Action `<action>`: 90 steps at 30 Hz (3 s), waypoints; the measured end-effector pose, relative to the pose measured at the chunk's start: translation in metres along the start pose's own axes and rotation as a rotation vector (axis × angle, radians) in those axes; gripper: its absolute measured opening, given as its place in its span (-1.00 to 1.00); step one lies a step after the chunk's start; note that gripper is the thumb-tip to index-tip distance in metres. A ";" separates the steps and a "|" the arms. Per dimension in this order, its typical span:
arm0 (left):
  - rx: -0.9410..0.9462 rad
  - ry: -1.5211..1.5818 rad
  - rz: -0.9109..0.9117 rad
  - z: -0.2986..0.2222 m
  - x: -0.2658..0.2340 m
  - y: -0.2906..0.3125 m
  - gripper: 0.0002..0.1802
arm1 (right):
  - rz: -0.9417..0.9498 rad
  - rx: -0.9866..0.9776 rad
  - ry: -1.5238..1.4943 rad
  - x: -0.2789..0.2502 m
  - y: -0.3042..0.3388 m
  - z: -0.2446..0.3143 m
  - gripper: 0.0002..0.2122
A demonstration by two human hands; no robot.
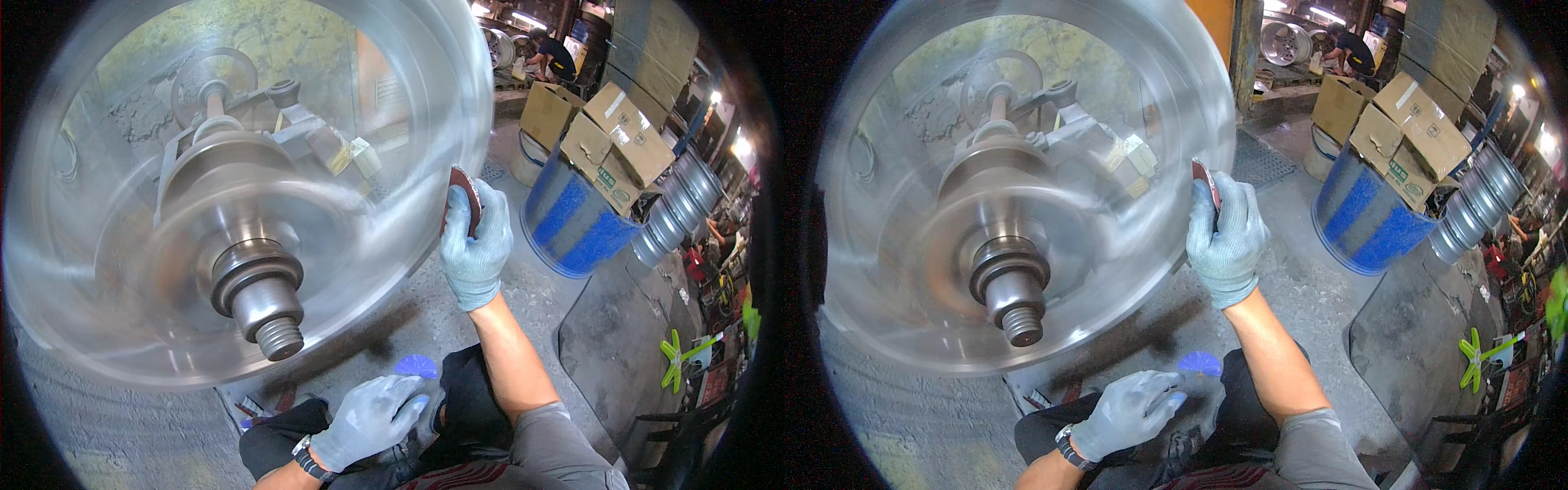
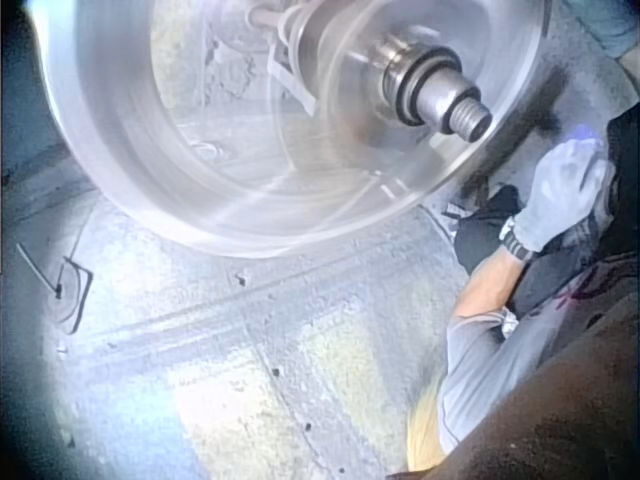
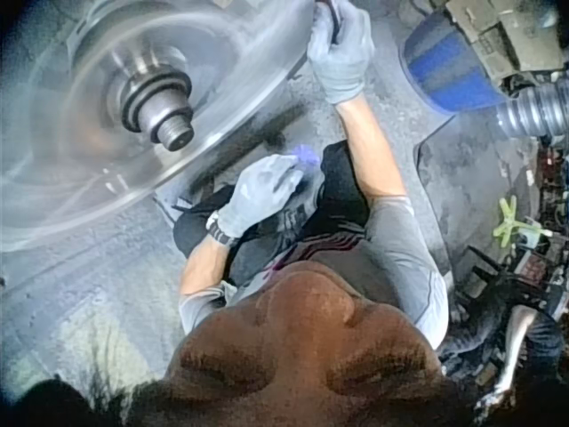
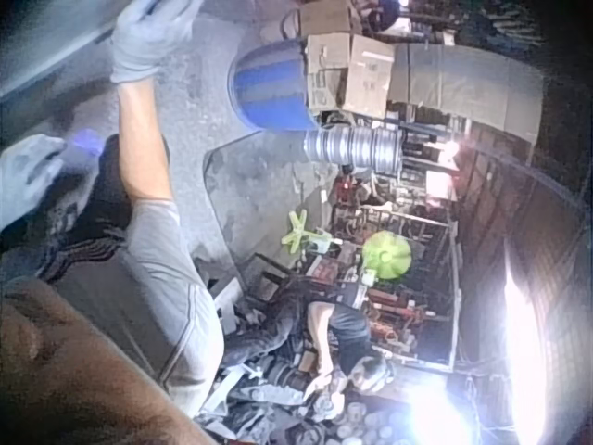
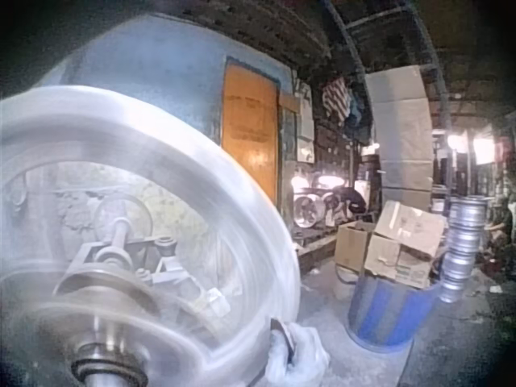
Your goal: The person sits on the floor and uses a purple sanding pad to polish the spokes and rim of a silver alloy wheel mounted on a stand. They then switch to a red sanding block to continue polishing the inner barrel of the rotating wheel.
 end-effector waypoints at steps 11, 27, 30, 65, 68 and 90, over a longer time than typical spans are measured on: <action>-0.002 -0.010 0.006 -0.001 0.001 -0.001 -0.69 | 0.005 0.077 -0.042 0.002 0.003 -0.006 -0.85; -0.017 0.024 0.022 -0.001 0.002 -0.001 -0.70 | 0.016 0.084 -0.075 0.004 0.007 -0.009 -0.83; -0.021 0.031 0.028 0.000 0.002 -0.001 -0.69 | 0.000 0.045 -0.064 0.003 0.006 -0.005 -0.83; -0.050 0.043 0.045 0.003 0.005 -0.001 -0.70 | 0.067 0.036 -0.054 0.009 0.017 0.011 -0.82; -0.047 0.047 0.042 0.002 0.004 -0.001 -0.69 | 0.087 0.072 -0.067 0.012 0.020 0.010 -0.82; 0.002 0.000 -0.011 0.000 0.001 0.003 -0.67 | 0.087 -0.033 -0.061 0.016 0.025 0.034 -0.71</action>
Point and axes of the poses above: each hand's wrist, its own y-axis away from the middle knuckle, its own x-axis out of the palm, z = x × y, the point moved 9 cm from there along -y, towards the middle knuckle, and after that the axes turned 3 degrees about y, right-handed, at the moved point
